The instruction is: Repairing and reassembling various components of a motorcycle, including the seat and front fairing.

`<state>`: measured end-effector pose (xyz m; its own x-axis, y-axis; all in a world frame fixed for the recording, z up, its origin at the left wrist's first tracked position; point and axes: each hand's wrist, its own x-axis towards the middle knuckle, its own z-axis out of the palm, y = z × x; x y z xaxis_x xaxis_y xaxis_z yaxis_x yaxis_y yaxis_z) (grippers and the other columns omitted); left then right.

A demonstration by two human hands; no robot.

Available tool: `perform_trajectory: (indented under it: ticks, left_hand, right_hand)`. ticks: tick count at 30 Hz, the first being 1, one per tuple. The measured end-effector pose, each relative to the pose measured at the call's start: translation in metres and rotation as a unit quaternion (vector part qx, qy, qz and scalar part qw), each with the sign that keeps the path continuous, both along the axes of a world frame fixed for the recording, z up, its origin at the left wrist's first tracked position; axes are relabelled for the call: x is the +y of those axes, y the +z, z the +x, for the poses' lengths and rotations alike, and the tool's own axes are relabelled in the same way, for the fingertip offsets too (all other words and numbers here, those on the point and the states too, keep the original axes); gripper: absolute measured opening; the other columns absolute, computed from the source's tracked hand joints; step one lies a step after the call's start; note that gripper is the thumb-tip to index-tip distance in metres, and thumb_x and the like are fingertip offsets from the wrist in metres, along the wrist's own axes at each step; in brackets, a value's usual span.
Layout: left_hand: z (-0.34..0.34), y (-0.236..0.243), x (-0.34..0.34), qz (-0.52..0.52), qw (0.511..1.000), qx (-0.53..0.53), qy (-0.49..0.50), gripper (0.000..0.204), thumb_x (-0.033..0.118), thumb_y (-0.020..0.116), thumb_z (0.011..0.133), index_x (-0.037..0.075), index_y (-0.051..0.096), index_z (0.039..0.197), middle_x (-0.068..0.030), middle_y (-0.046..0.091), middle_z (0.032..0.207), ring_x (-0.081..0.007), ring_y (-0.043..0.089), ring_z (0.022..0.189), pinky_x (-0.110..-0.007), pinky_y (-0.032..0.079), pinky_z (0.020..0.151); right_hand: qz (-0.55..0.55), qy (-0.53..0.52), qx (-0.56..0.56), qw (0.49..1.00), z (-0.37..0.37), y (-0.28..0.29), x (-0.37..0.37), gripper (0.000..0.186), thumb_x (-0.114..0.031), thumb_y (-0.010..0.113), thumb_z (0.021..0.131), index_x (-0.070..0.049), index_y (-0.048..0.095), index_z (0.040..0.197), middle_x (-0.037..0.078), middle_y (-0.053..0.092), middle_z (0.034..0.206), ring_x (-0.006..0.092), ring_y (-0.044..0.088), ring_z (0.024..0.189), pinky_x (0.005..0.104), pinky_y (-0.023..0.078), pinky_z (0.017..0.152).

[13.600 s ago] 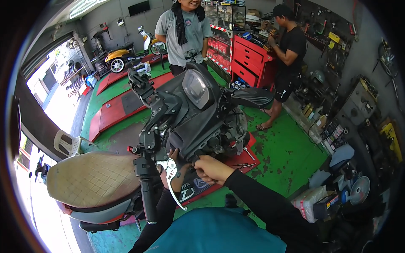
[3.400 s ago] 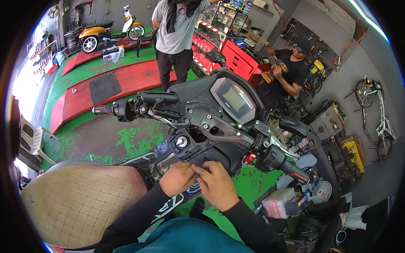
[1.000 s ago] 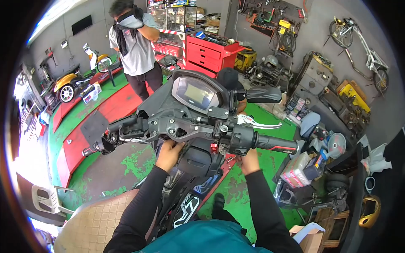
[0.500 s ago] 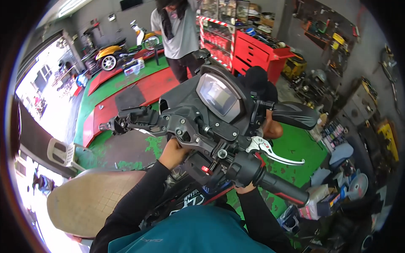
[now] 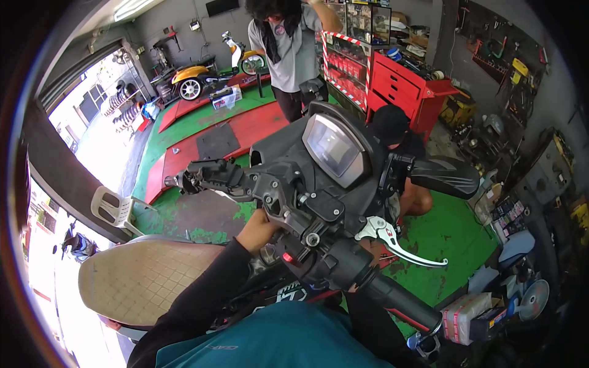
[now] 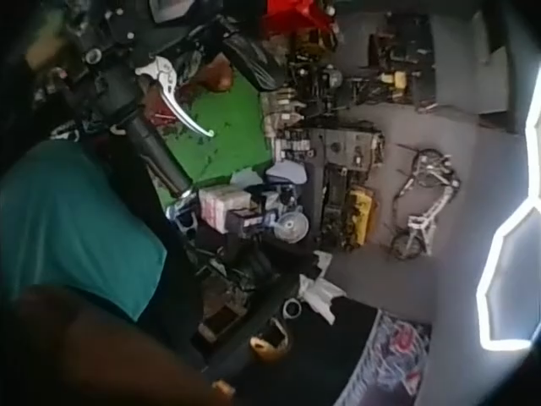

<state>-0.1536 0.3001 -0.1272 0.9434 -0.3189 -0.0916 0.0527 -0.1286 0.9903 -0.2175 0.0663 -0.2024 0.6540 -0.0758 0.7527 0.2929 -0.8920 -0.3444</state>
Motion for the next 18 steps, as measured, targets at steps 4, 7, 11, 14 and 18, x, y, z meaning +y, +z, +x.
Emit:
perform_trajectory:
  ticks: [4,7,11,14,18]
  left_hand:
    - [-0.022,0.0,0.002,-0.038,0.999,0.001,0.006,0.022,0.005,0.065,0.085,-0.001,0.065,0.106,-0.0049,0.067,0.1,-0.0109,0.06,0.089,-0.029,0.048,0.077]
    - [-0.023,-0.034,-0.002,-0.034,0.99,-0.127,0.054,0.021,0.003,0.067,0.084,-0.001,0.066,0.104,-0.0059,0.067,0.102,-0.0132,0.061,0.094,-0.03,0.047,0.082]
    - [-0.018,-0.045,0.002,0.008,0.975,-0.214,0.062,0.022,-0.001,0.067,0.084,-0.002,0.066,0.105,-0.0078,0.066,0.106,-0.0169,0.061,0.1,-0.031,0.046,0.089]
    - [-0.017,-0.047,0.003,0.016,0.974,-0.22,0.051,0.023,-0.002,0.066,0.084,-0.003,0.066,0.106,-0.0085,0.066,0.107,-0.0183,0.061,0.101,-0.031,0.046,0.09]
    - [-0.011,-0.052,-0.008,-0.052,0.98,-0.184,0.057,0.02,0.0,0.067,0.083,-0.003,0.068,0.103,-0.0098,0.065,0.103,-0.0204,0.061,0.098,-0.03,0.045,0.087]
  right_hand:
    - [0.076,0.034,-0.041,0.996,-0.001,0.004,-0.005,0.045,-0.054,0.061,0.076,-0.012,0.053,0.063,0.008,0.048,0.053,0.0272,0.05,0.043,0.0407,0.04,0.043]
    - [0.05,0.026,-0.034,0.998,-0.01,0.017,-0.005,0.04,-0.05,0.061,0.078,-0.012,0.054,0.066,0.007,0.049,0.056,0.0268,0.052,0.046,0.0407,0.04,0.045]
    - [0.014,0.01,-0.01,1.0,-0.015,0.022,-0.008,0.035,-0.045,0.061,0.079,-0.011,0.056,0.071,0.007,0.051,0.061,0.0263,0.054,0.051,0.0407,0.041,0.047]
    - [-0.014,-0.004,0.011,1.0,-0.013,0.02,-0.01,0.031,-0.041,0.061,0.081,-0.011,0.057,0.075,0.007,0.052,0.064,0.026,0.056,0.055,0.0407,0.041,0.049]
    - [0.262,0.002,0.11,0.959,-0.002,-0.035,-0.035,0.026,-0.037,0.06,0.083,-0.011,0.057,0.085,0.007,0.055,0.074,0.0238,0.059,0.066,0.0387,0.046,0.058]
